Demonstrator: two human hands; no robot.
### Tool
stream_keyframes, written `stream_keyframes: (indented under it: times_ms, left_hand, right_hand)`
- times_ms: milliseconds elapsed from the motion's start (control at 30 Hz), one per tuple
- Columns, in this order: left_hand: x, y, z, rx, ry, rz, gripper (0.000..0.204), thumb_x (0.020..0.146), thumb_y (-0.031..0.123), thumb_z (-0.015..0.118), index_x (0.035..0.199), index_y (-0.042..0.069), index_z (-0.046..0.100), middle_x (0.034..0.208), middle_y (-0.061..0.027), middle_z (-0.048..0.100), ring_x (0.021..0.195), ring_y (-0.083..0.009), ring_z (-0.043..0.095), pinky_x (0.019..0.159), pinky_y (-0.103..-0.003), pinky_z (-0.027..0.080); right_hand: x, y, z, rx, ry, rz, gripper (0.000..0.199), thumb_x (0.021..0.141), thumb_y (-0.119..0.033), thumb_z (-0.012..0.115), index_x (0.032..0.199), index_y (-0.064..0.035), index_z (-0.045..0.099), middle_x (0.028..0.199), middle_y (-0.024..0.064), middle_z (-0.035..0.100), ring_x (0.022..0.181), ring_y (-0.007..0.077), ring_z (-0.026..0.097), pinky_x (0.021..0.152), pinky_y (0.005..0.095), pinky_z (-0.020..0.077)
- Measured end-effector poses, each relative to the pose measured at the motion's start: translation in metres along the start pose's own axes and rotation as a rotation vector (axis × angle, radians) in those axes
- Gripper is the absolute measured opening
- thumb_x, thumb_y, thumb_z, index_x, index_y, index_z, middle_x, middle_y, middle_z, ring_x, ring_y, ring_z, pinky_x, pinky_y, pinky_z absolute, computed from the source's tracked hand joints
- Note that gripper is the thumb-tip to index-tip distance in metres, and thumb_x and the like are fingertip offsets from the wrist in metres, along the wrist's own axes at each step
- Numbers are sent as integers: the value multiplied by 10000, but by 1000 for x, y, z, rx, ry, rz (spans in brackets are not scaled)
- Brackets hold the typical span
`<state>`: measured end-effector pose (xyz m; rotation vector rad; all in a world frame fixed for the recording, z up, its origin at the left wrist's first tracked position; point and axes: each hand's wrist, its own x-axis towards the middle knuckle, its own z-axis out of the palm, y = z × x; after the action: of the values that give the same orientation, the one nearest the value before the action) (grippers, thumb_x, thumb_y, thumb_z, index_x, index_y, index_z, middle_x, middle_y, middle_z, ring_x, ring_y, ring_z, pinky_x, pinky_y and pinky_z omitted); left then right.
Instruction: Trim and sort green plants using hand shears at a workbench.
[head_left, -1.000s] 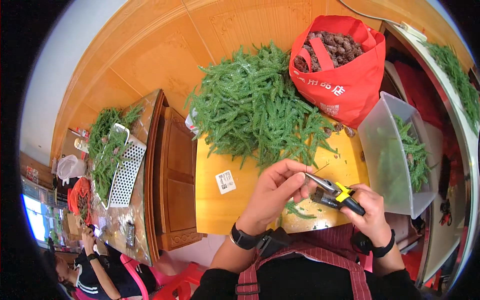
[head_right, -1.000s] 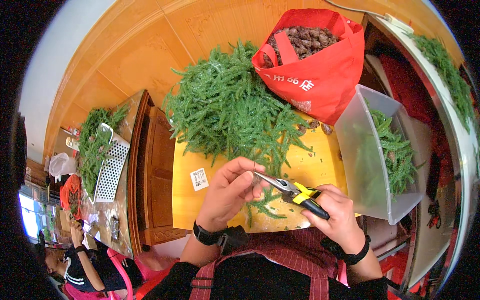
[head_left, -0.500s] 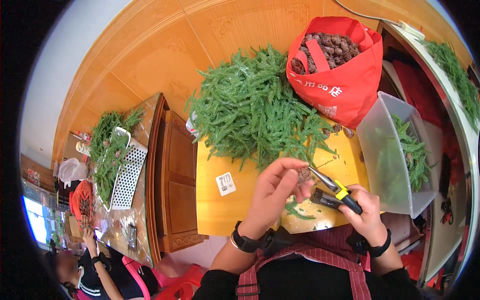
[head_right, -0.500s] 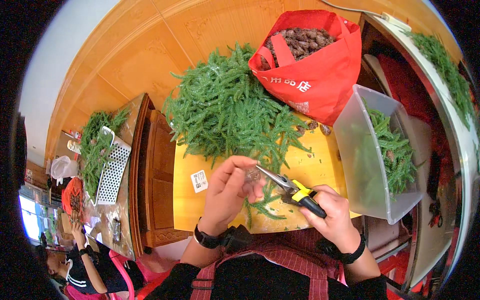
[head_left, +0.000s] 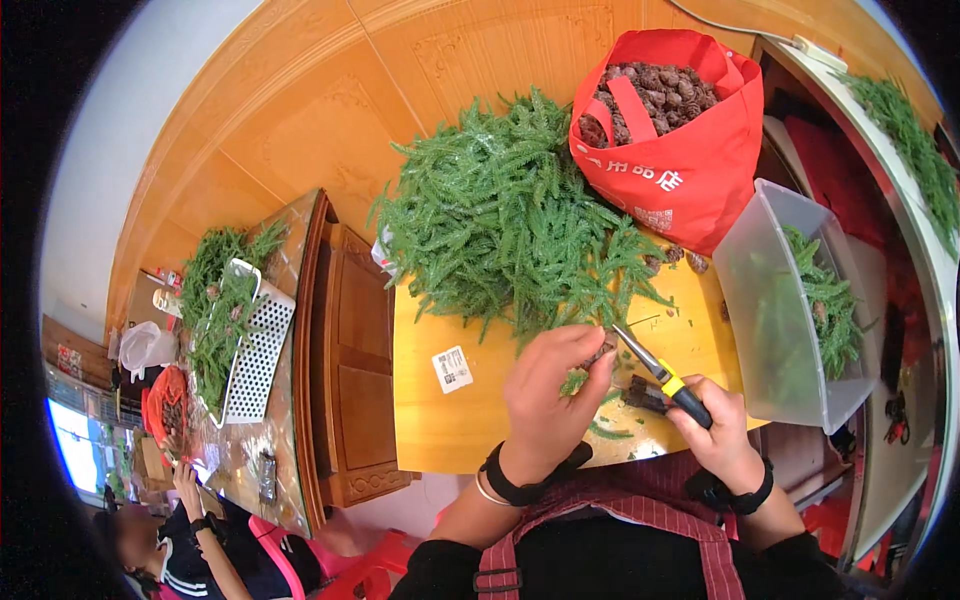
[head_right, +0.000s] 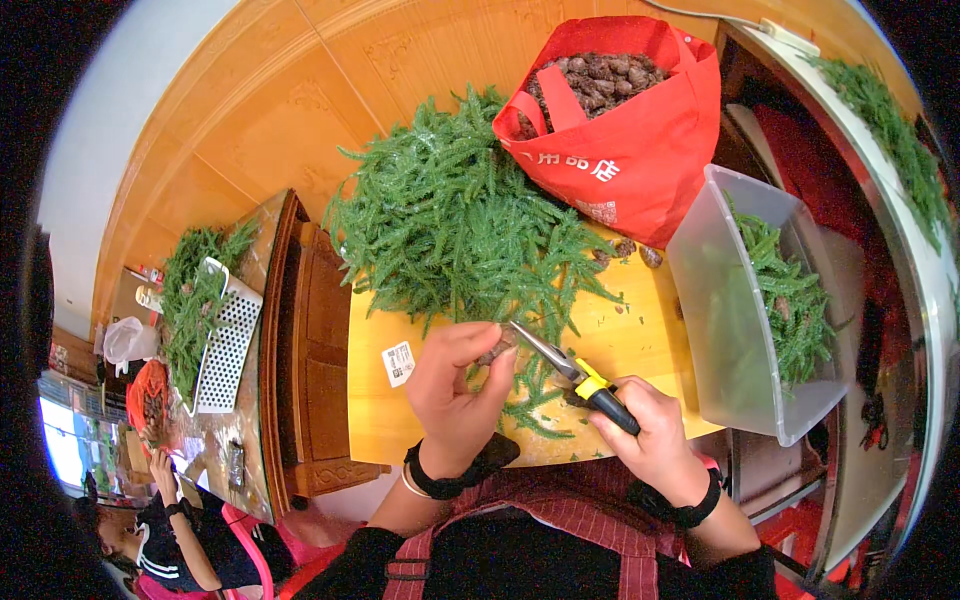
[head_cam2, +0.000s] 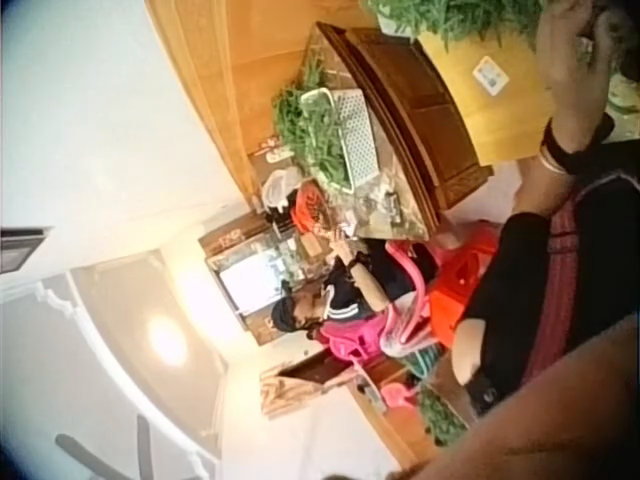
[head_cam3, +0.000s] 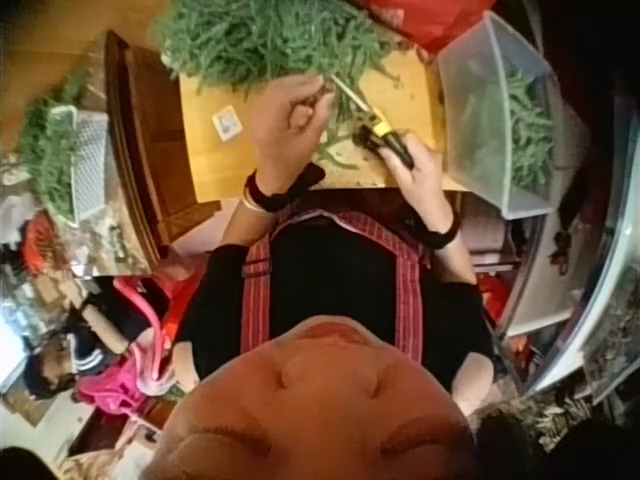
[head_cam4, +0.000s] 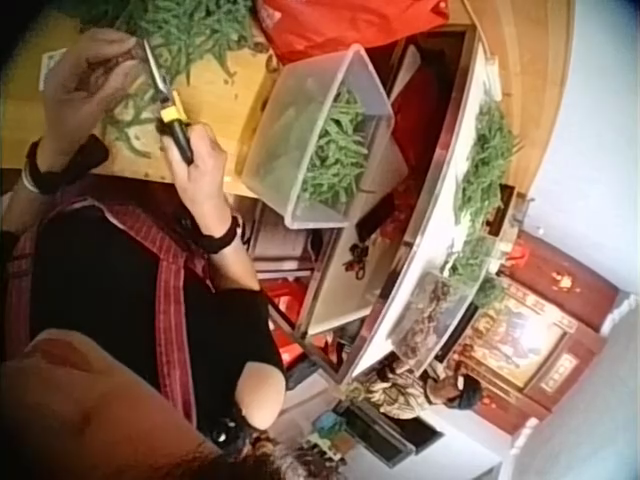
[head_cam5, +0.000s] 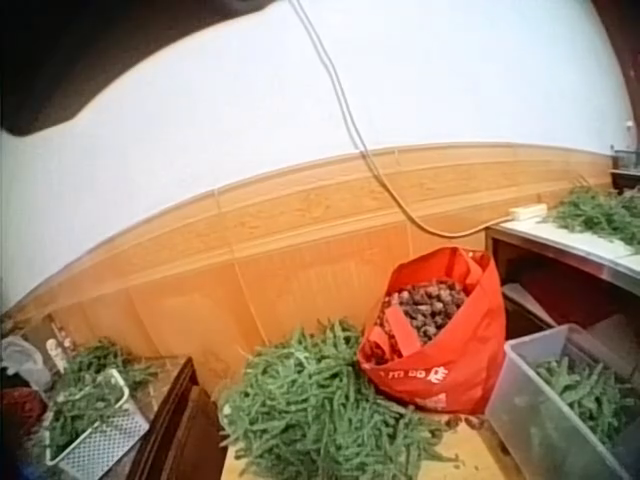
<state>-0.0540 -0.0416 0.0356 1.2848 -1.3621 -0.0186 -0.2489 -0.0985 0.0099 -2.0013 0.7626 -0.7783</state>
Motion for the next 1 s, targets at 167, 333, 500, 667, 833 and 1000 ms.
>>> stream_keyframes:
  times_ms: [167, 333, 500, 667, 833, 1000]
  left_hand:
    - [-2, 0, 3, -169, 64, -152, 245, 746, -68, 619, 973, -11, 546, 903, -101, 579, 838, -150, 580, 698, -253, 488]
    - [-2, -1, -7, -479, 61, -532, 236, 792, -64, 558, 1014, -8, 500, 899, -94, 572, 808, -132, 572, 679, -250, 482]
    - [-6, -9, -16, -741, 84, -756, 159, 848, 17, 505, 994, 45, 449, 894, -81, 571, 715, -113, 557, 598, -212, 452]
    - [-9, -11, -21, -838, 26, -844, 166, 841, 4, 522, 970, 47, 426, 910, -78, 556, 713, -103, 542, 571, -206, 436]
    - [-8, -22, -27, -1009, 132, -928, 211, 871, 67, 505, 1066, 74, 426, 933, -84, 551, 681, -97, 519, 529, -191, 411]
    - [14, -37, -34, -1288, 310, -1015, 420, 909, 164, 470, 1294, 116, 308, 978, -90, 540, 627, -85, 455, 491, -171, 366]
  right_hand:
    - [2, -7, -2, 101, -127, 189, 130, 725, -104, 568, 723, -2, 487, 757, 95, 606, 693, 208, 560, 623, 299, 438]
    - [6, 6, -12, 93, -20, -117, 184, 717, -180, 623, 709, -30, 517, 743, 102, 607, 845, 319, 553, 788, 367, 426]
    - [4, 24, -28, -193, -40, 197, 249, 763, -181, 590, 720, 25, 458, 737, 203, 498, 733, 346, 481, 697, 394, 390]
    - [4, 45, -16, -530, -100, 170, 247, 796, -211, 576, 802, 20, 491, 764, 202, 504, 772, 372, 475, 694, 428, 384]
    - [2, 57, -14, -603, -96, 126, 204, 766, -156, 607, 809, 17, 510, 801, 188, 534, 832, 369, 494, 749, 429, 399]
    - [5, 56, -18, -522, -102, 155, 148, 738, -95, 626, 779, 9, 529, 824, 170, 556, 850, 356, 505, 754, 413, 410]
